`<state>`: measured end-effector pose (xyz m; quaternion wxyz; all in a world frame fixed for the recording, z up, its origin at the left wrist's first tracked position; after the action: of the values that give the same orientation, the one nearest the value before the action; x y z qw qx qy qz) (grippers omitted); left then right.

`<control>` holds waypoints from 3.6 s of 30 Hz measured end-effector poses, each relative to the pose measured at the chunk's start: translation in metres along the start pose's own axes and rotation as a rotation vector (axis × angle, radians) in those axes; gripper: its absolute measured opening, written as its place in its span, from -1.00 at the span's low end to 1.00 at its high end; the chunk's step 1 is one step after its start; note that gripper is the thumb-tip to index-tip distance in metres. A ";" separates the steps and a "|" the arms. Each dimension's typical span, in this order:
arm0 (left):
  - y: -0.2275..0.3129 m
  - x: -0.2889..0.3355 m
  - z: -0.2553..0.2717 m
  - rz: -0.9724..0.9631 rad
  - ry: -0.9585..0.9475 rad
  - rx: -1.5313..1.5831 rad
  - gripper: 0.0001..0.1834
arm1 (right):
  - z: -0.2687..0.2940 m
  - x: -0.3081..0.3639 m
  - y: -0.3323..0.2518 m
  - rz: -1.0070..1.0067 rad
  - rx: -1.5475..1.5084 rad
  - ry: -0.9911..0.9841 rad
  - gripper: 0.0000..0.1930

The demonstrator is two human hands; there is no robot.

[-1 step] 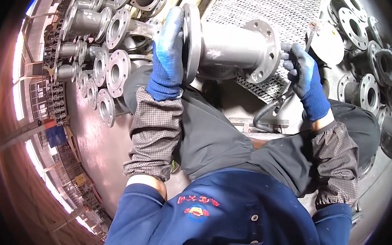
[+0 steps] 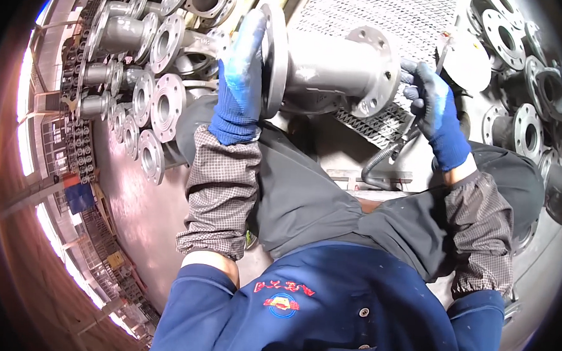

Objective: The person picks up a metal valve component, turns it over to check the surfaces, and uses a flat metal tool to scrape residue or casting flash from the outer body and the flange face.

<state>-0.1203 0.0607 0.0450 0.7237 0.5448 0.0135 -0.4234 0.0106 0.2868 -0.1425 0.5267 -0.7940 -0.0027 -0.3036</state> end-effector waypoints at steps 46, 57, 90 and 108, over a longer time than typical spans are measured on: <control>-0.021 0.037 -0.032 0.529 -0.010 0.194 -0.25 | -0.031 0.017 0.001 0.682 1.297 0.039 -0.88; -0.045 0.045 0.018 0.423 0.148 0.174 -0.62 | -0.037 0.038 -0.041 0.682 1.072 0.027 -0.81; -0.073 0.021 0.010 0.641 0.520 0.709 -0.62 | 0.009 -0.008 -0.028 0.124 0.239 0.199 -0.61; -0.083 0.020 0.002 0.603 0.303 0.502 -0.55 | -0.025 -0.029 0.002 0.268 0.407 0.092 -0.66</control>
<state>-0.1600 0.0435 -0.0282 0.6498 0.7399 -0.1440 -0.0978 -0.0247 0.2740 -0.1515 0.7109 -0.6501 0.0654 -0.2601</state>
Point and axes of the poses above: each hand's wrist, its own x-axis away from the middle knuckle, its own z-axis out of the back of the hand, y = z × x, the point moved 10 cm from there along -x, towards the middle knuckle, and after that the axes turned 11 degrees about x, right-handed, at the moved point
